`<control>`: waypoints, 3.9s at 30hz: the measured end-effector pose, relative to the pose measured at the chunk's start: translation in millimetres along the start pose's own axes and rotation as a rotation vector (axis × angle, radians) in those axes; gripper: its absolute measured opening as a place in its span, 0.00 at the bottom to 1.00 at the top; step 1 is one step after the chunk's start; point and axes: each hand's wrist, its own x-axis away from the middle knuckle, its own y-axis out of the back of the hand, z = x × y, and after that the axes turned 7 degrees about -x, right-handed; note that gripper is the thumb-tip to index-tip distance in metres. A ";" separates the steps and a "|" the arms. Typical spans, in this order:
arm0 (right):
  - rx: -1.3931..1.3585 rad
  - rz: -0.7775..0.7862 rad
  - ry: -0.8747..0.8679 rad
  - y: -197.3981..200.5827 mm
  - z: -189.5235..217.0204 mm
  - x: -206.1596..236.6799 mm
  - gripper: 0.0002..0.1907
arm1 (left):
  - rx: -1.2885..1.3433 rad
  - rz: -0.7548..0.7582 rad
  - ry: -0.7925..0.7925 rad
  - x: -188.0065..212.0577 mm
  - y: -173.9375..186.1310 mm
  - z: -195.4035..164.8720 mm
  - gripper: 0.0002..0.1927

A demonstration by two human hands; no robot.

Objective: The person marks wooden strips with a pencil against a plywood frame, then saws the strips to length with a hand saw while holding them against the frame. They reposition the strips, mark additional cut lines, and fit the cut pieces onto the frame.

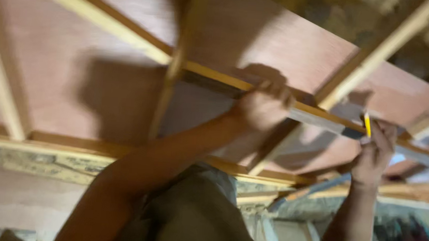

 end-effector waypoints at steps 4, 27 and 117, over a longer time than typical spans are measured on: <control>-0.265 -0.191 -0.304 4.2 16.4 11.7 0.24 | -0.086 -0.046 -0.011 -2.4 5.9 -2.1 0.15; -0.648 0.112 -0.093 0.4 -18.8 -38.4 0.10 | -0.083 0.111 -0.023 -36.5 43.5 -19.5 0.17; -0.422 0.059 -0.311 22.1 -9.5 -183.5 0.02 | -0.145 -0.062 0.019 -157.9 59.3 34.9 0.10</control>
